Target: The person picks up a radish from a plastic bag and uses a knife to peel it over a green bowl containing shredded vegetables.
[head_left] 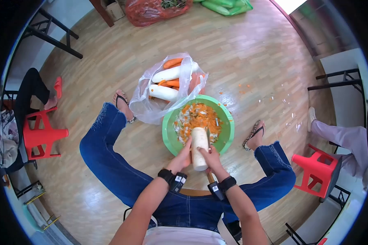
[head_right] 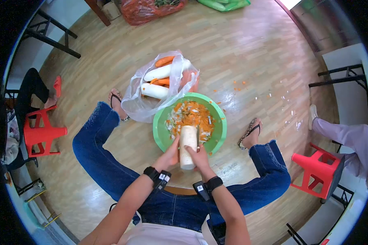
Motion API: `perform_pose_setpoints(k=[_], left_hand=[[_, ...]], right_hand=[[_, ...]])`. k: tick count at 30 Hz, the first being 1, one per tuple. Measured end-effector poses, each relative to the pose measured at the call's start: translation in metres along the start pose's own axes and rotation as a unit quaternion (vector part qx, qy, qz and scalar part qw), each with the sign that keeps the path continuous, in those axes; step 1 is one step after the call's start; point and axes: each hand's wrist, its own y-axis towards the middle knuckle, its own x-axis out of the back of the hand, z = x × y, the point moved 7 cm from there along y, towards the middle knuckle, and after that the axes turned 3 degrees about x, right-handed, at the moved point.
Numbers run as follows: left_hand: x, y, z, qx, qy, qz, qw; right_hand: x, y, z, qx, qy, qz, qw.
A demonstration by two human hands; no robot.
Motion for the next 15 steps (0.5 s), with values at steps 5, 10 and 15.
perform_pose_setpoints(k=[5, 10, 15], left_hand=[[0.022, 0.023, 0.017, -0.015, 0.025, -0.01, 1.0], [0.021, 0.021, 0.014, 0.002, 0.026, -0.01, 1.0], [0.032, 0.026, 0.014, -0.006, -0.062, 0.037, 0.997]], right_hand=[[0.004, -0.02, -0.002, 0.014, -0.123, -0.09, 0.988], [0.016, -0.014, -0.001, 0.119, -0.168, -0.086, 0.975], [0.023, -0.015, 0.034, 0.132, -0.265, -0.076, 0.952]])
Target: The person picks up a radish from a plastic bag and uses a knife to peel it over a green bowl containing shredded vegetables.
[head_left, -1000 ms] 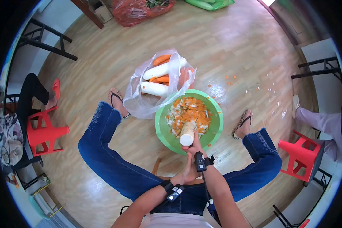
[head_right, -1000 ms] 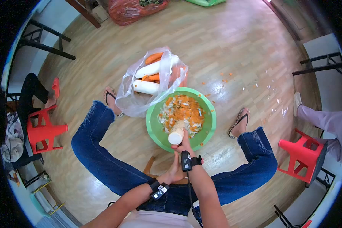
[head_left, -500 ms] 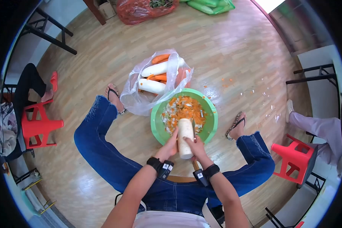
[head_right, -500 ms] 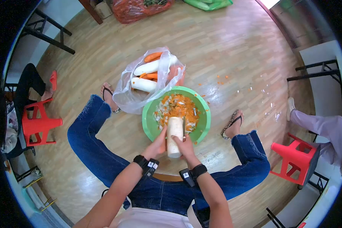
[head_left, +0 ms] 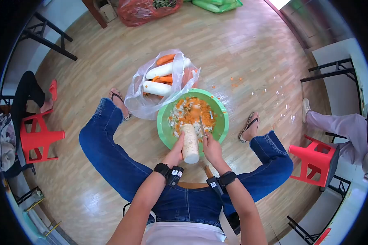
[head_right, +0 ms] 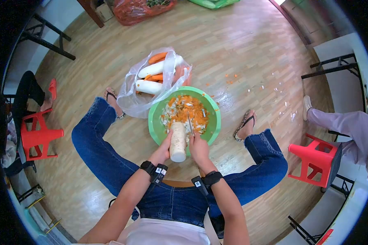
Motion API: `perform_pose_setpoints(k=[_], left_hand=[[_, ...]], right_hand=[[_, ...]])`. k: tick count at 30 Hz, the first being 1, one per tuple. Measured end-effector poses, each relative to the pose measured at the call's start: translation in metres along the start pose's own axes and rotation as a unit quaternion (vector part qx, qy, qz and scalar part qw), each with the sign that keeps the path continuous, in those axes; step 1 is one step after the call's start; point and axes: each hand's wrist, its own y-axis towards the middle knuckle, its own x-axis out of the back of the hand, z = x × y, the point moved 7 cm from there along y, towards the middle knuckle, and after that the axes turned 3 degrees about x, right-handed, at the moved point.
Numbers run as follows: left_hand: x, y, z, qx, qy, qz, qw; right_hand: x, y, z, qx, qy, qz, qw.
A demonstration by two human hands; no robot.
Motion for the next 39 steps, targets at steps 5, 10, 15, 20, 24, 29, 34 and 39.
perform_pose_setpoints(k=[5, 10, 15, 20, 24, 29, 34, 39], left_hand=[[-0.012, -0.018, -0.004, -0.01, -0.018, -0.026, 0.999], [-0.011, -0.031, -0.008, -0.02, -0.032, -0.005, 0.999], [-0.022, -0.037, -0.015, -0.013, -0.056, 0.024, 0.998], [-0.01, -0.024, -0.016, 0.005, -0.066, 0.008, 0.998], [-0.013, -0.018, -0.016, 0.007, -0.078, 0.0, 0.997], [-0.016, -0.019, -0.018, 0.019, -0.089, 0.01, 0.996], [-0.015, -0.023, -0.023, -0.01, -0.077, 0.008, 0.997], [0.002, -0.016, -0.025, -0.036, -0.048, -0.015, 0.998]], right_hand=[[0.009, -0.013, 0.051, 0.121, -0.091, 0.013, 0.988], [0.023, -0.029, 0.059, 0.247, 0.021, 0.03, 0.968], [0.028, -0.036, 0.076, 0.236, 0.094, 0.094, 0.963], [0.016, -0.038, 0.079, 0.242, 0.048, 0.09, 0.965], [0.02, -0.034, 0.074, 0.224, 0.01, 0.106, 0.969], [0.019, -0.034, 0.075, 0.227, -0.014, 0.103, 0.968], [0.019, -0.037, 0.07, 0.213, -0.027, 0.101, 0.971], [0.033, -0.047, 0.065, 0.257, 0.025, 0.001, 0.966]])
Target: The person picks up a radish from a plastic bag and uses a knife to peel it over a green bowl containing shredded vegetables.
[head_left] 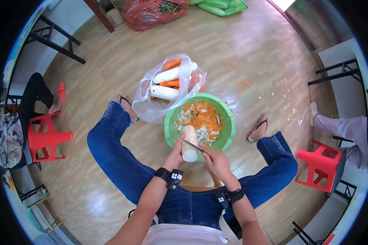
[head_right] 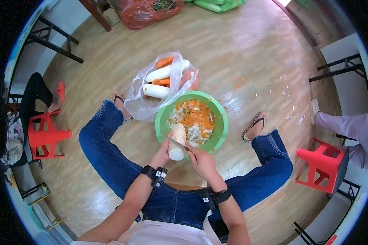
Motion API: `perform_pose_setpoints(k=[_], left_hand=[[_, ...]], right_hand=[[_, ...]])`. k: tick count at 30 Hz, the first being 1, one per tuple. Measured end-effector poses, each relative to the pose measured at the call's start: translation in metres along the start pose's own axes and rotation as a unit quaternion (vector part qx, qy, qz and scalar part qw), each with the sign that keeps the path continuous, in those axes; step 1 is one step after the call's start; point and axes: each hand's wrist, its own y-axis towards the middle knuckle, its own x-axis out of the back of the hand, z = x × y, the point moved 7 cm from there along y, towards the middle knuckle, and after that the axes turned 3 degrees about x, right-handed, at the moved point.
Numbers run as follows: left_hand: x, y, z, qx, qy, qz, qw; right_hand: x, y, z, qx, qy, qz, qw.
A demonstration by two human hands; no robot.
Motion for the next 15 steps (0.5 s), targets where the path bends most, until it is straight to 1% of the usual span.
perform_pose_setpoints(k=[1, 3, 5, 6, 8, 15], left_hand=[[0.001, 0.002, 0.002, 0.012, -0.008, 0.008, 1.0], [0.002, 0.002, 0.005, 0.025, -0.016, 0.016, 0.999], [-0.007, -0.002, 0.009, 0.042, -0.042, 0.073, 0.996], [-0.007, -0.001, 0.008, 0.042, -0.042, 0.074, 0.996], [-0.003, 0.001, 0.008, 0.04, -0.045, 0.045, 0.997], [-0.006, -0.001, 0.007, 0.034, -0.034, 0.042, 0.998]], right_hand=[[0.0, -0.003, 0.002, 0.001, 0.0, 0.0, 1.0], [-0.003, -0.008, 0.004, -0.007, -0.025, 0.031, 0.999], [-0.007, -0.01, 0.005, -0.005, -0.03, 0.044, 0.999], [-0.01, -0.01, 0.005, -0.002, -0.035, 0.058, 0.998], [-0.011, -0.009, 0.004, -0.004, -0.036, 0.061, 0.998], [-0.014, -0.008, -0.002, -0.007, -0.02, 0.056, 0.998]])
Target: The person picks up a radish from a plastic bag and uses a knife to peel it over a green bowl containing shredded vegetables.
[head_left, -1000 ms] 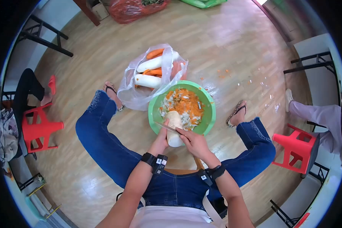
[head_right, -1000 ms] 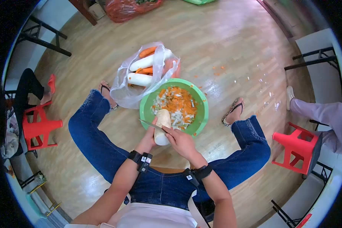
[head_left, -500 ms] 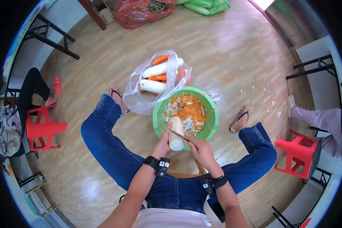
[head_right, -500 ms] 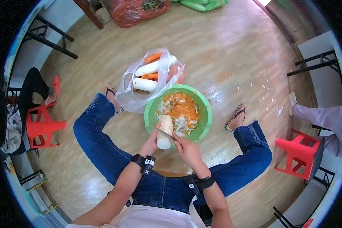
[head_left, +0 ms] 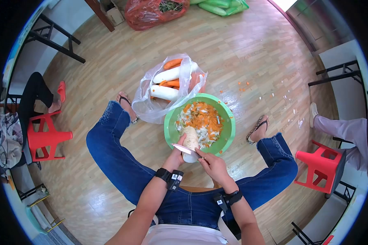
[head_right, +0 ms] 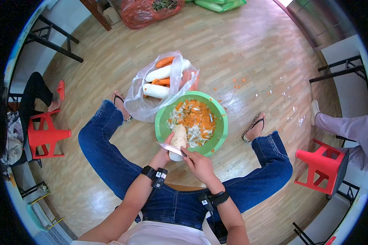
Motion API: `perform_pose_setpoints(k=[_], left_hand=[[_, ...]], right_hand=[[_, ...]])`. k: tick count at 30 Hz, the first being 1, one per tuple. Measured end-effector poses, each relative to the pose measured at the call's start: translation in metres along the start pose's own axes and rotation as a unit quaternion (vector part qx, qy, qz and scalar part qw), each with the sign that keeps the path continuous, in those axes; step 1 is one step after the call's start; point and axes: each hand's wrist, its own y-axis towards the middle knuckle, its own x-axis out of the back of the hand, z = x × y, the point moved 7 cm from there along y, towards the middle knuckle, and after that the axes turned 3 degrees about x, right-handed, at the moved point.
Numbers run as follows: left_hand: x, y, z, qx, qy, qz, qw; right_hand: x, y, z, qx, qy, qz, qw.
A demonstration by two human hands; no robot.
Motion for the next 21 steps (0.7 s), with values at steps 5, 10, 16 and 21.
perform_pose_setpoints(k=[5, 10, 16, 21], left_hand=[[-0.002, -0.001, 0.0, 0.002, -0.006, 0.008, 1.0], [0.002, -0.001, 0.001, -0.001, 0.028, -0.033, 0.999], [0.0, 0.001, -0.002, -0.026, 0.037, -0.025, 0.999], [0.01, 0.006, -0.002, -0.021, 0.017, -0.015, 1.0]], right_hand=[[0.002, 0.002, 0.001, -0.023, 0.015, 0.009, 1.0], [-0.002, 0.004, -0.013, -0.087, 0.09, 0.002, 0.992], [0.004, 0.002, -0.006, -0.111, 0.112, 0.043, 0.987], [-0.006, 0.002, -0.012, -0.1, 0.137, 0.075, 0.983]])
